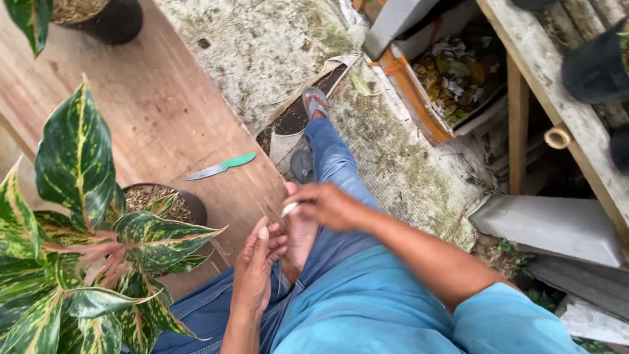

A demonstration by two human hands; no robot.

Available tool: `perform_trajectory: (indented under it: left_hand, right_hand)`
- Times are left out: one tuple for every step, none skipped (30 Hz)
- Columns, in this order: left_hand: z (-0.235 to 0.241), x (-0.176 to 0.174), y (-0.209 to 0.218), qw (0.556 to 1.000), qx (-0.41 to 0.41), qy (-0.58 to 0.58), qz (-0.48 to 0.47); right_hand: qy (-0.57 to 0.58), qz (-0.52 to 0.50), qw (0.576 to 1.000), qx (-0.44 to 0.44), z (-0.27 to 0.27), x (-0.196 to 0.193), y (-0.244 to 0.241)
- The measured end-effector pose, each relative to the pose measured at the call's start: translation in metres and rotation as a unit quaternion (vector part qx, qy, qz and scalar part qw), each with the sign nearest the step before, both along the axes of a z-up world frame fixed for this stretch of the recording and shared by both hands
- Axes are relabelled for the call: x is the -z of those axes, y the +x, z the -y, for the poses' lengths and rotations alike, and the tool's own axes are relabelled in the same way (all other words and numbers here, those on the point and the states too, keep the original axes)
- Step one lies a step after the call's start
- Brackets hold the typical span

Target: The person wipes the leaves of a potted plant with a tissue, then uses a small green tool to scrape or clean the soil surface in the pot. The person handles the plant and the tool throughout the task.

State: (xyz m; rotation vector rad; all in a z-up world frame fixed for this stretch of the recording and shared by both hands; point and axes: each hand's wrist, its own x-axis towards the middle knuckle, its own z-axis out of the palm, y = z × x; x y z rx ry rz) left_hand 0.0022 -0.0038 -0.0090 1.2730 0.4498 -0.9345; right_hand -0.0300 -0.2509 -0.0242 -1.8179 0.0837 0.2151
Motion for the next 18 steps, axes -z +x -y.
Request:
perform_trajectory:
  left_hand:
    - [-0.003, 0.001, 0.000, 0.999, 0.025, 0.031, 0.013]
    - [-0.005, 0.004, 0.002, 0.997, 0.046, 0.059, 0.030]
    - [-0.010, 0.007, 0.004, 0.996, 0.046, 0.072, 0.022]
    - [-0.020, 0.009, 0.003, 0.995, 0.046, 0.085, 0.011]
    - [-0.032, 0.013, 0.006, 0.994, 0.046, 0.099, -0.001]
    - [-0.044, 0.018, 0.007, 0.996, 0.005, 0.089, -0.015]
    - [-0.058, 0.023, 0.007, 0.996, -0.036, 0.080, -0.029]
    - [-0.073, 0.028, 0.007, 0.993, -0.080, 0.073, -0.041]
    - [-0.086, 0.033, 0.006, 0.990, -0.132, 0.053, -0.023]
    - [-0.101, 0.035, 0.005, 0.984, -0.177, 0.035, -0.006]
    - [-0.111, 0.039, 0.003, 0.975, -0.222, 0.017, 0.011]
    - [-0.117, 0.044, 0.004, 0.970, -0.243, 0.024, 0.020]
    - [-0.123, 0.049, 0.006, 0.964, -0.264, 0.030, 0.030]
    - [-0.132, 0.050, 0.004, 0.950, -0.305, 0.041, 0.049]
    - [-0.136, 0.057, 0.003, 0.946, -0.301, -0.049, 0.107]
    - [-0.143, 0.059, -0.006, 0.932, -0.297, -0.124, 0.167]
    - [-0.148, 0.064, -0.012, 0.929, -0.303, -0.087, 0.196]
    - [-0.145, 0.076, -0.010, 0.925, -0.303, -0.058, 0.223]
  right_hand:
    - [0.029, -0.112, 0.993, 0.020, 0.027, 0.009, -0.006]
    - [0.056, -0.219, 0.973, 0.037, 0.061, 0.019, -0.010]
    - [-0.032, -0.288, 0.952, 0.102, 0.097, 0.026, -0.018]
    - [0.035, -0.292, 0.924, 0.243, 0.133, 0.033, -0.031]
    - [0.132, -0.200, 0.888, 0.392, 0.161, 0.038, -0.047]
    - [0.186, -0.158, 0.766, 0.595, 0.191, 0.044, -0.059]
    - [0.152, -0.142, 0.737, 0.643, 0.212, 0.047, -0.076]
    - [0.136, -0.138, 0.730, 0.655, 0.223, 0.056, -0.083]
    - [0.121, -0.135, 0.724, 0.666, 0.228, 0.066, -0.089]
    - [0.105, -0.134, 0.712, 0.681, 0.222, 0.078, -0.093]
    - [0.103, -0.114, 0.753, 0.640, 0.209, 0.094, -0.090]
    - [0.100, -0.090, 0.789, 0.599, 0.194, 0.106, -0.085]
    - [0.090, -0.117, 0.803, 0.578, 0.173, 0.114, -0.080]
    - [0.088, -0.142, 0.827, 0.537, 0.151, 0.121, -0.058]
    - [0.057, -0.114, 0.859, 0.496, 0.131, 0.121, -0.037]
    - [0.033, -0.093, 0.890, 0.445, 0.101, 0.120, -0.018]
    - [0.012, -0.068, 0.917, 0.393, 0.073, 0.114, -0.002]
    - [-0.032, -0.032, 0.938, 0.344, 0.051, 0.104, 0.016]
